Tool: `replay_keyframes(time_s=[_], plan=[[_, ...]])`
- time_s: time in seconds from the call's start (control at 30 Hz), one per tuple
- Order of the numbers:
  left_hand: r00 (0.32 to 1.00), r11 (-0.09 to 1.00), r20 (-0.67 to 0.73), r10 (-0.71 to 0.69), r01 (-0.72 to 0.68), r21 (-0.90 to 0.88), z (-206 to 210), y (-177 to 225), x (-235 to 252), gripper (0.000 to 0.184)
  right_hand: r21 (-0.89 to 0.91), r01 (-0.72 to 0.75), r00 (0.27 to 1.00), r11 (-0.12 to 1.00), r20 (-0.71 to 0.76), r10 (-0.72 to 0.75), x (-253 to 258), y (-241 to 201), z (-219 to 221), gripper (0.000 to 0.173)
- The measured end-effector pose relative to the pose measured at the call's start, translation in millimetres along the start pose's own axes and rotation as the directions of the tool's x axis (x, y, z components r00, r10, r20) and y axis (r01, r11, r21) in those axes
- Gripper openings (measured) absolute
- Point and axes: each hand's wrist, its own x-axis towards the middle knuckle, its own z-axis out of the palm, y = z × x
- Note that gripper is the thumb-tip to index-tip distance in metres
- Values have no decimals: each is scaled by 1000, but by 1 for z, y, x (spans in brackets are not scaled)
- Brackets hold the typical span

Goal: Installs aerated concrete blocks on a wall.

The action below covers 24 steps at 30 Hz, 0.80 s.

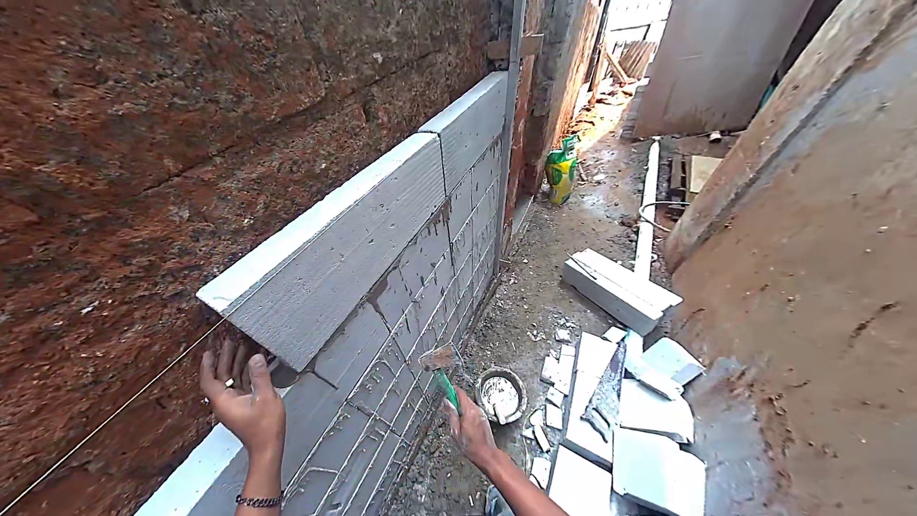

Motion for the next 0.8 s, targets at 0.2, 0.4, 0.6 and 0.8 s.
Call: replay_keyframes(time_s=[0.2,0.4,0.6,0.8], plan=[[1000,1000,-20,-6,6,28,-16,-3,-21,53,-24,-87,996,996,-6,87,-2,21,-20,43],[1000,1000,-23,0,0,-20,-14,2,-12,70,18,87,992,996,-93,-85,27,-12,-4,44],[996,999,85,-28,32,-44,2,-5,13,106,97,326,945,940,-29,-325,61,-84,32,42],[998,998,46,-52,54,-25,10,-10,13,104,165,449,893,878,-44,-448,71,-130,64,43]])
